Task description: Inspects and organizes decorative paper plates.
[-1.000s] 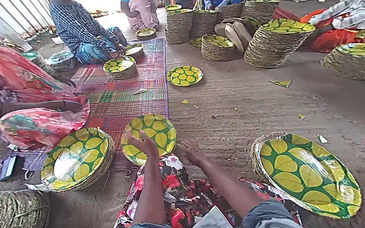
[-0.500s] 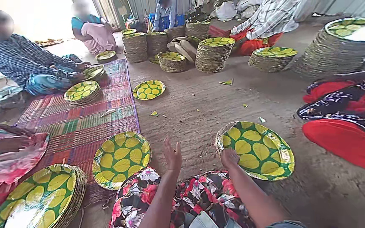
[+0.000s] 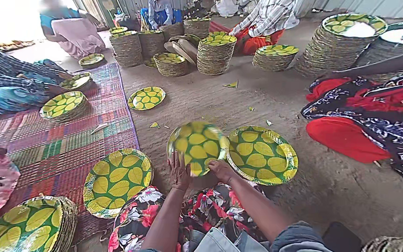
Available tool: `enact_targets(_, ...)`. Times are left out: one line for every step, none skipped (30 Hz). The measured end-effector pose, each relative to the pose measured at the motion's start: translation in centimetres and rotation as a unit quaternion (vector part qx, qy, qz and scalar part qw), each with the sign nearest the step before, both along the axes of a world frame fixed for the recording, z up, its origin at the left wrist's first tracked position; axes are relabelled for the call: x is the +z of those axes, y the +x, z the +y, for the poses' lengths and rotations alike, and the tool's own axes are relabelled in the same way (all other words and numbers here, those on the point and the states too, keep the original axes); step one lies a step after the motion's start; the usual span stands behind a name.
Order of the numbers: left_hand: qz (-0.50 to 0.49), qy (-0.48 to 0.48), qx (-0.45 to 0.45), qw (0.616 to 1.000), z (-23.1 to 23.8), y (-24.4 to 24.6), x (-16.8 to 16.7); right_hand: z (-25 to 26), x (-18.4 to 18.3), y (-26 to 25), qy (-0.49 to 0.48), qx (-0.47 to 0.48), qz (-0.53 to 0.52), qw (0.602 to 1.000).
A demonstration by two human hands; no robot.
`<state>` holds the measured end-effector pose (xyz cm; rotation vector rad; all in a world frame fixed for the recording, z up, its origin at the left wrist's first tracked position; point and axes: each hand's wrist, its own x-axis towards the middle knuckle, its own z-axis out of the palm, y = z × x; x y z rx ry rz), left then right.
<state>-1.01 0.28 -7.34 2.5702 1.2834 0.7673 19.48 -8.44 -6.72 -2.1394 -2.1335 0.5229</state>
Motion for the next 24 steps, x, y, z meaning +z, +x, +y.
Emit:
enact_targets(0.070,-0.087,-0.021,0.994,-0.1,-0.1,0.2,0.2,-0.5,0.2,-0.061,-0.008,-0.011,0.998)
enact_targets(0.139,-0.162,-0.040,0.976,0.1,-0.1,0.0,0.3,-0.8,0.6,-0.097,-0.035,-0.010,0.995)
enact_targets(0.191,-0.219,-0.058,0.955,0.2,-0.1,-0.5,0.3,-0.9,0.9,-0.098,-0.066,-0.003,0.993)
enact_targets(0.231,-0.263,-0.073,0.934,0.4,0.0,-1.1,0.2,-0.6,1.1,-0.074,-0.101,0.002,0.992)
enact_targets(0.260,-0.296,-0.084,0.915,0.4,0.1,-1.6,0.2,0.0,1.2,-0.039,-0.140,-0.001,0.989)
enact_targets(0.280,-0.319,-0.092,0.901,0.3,0.2,-1.9,0.2,0.7,1.1,-0.004,-0.185,-0.012,0.983)
enact_targets(0.296,-0.332,-0.099,0.890,0.3,0.3,-2.0,0.3,1.1,1.1,0.027,-0.232,-0.028,0.972)
enact_targets(0.309,-0.337,-0.105,0.883,0.3,0.5,-2.0,0.4,1.3,1.1,0.037,-0.279,-0.041,0.959)
enact_targets(0.321,-0.331,-0.108,0.881,0.4,0.6,-1.9,0.4,1.4,1.3,0.025,-0.319,-0.043,0.946)
enact_targets(0.328,-0.323,-0.108,0.881,0.4,0.7,-1.6,0.4,1.3,1.5,-0.001,-0.352,-0.037,0.935)
enact_targets(0.333,-0.318,-0.107,0.881,0.4,0.8,-1.3,0.4,1.1,1.8,-0.041,-0.376,-0.032,0.925)
enact_targets(0.338,-0.313,-0.105,0.881,0.5,0.8,-1.1,0.5,1.1,1.9,-0.079,-0.391,-0.032,0.916)
enact_targets(0.344,-0.311,-0.102,0.880,0.4,0.8,-0.9,0.6,1.1,1.9,-0.102,-0.399,-0.034,0.911)
enact_targets(0.349,-0.317,-0.098,0.876,0.4,0.7,-0.7,0.8,1.2,1.9,-0.108,-0.404,-0.032,0.908)
enact_targets(0.350,-0.327,-0.093,0.873,0.4,0.5,-0.7,0.8,1.2,1.9,-0.102,-0.409,-0.028,0.906)
enact_targets(0.348,-0.339,-0.089,0.870,0.3,0.5,-0.7,0.7,1.2,2.0,-0.091,-0.413,-0.025,0.906)
enact_targets(0.344,-0.346,-0.086,0.868,0.3,0.4,-0.7,0.7,1.3,2.1,-0.083,-0.416,-0.025,0.905)
enact_targets(0.341,-0.351,-0.083,0.868,0.3,0.4,-0.7,0.6,1.4,2.1,-0.075,-0.417,-0.027,0.905)
enact_targets(0.338,-0.354,-0.081,0.868,0.3,0.4,-0.7,0.5,1.5,2.2,-0.071,-0.418,-0.031,0.905)
enact_targets(0.338,-0.357,-0.079,0.868,0.3,0.4,-0.7,0.4,1.6,2.2,-0.071,-0.417,-0.034,0.905)
enact_targets(0.337,-0.358,-0.077,0.867,0.3,0.4,-0.6,0.3,1.6,2.2,-0.074,-0.415,-0.038,0.906)
enact_targets(0.337,-0.359,-0.077,0.867,0.3,0.4,-0.6,0.3,1.6,2.1,-0.078,-0.412,-0.038,0.907)
enact_targets(0.337,-0.358,-0.078,0.867,0.3,0.4,-0.7,0.2,1.5,2.0,-0.083,-0.409,-0.034,0.908)
enact_targets(0.337,-0.358,-0.078,0.867,0.3,0.4,-0.7,0.2,1.5,2.0,-0.092,-0.406,-0.028,0.909)
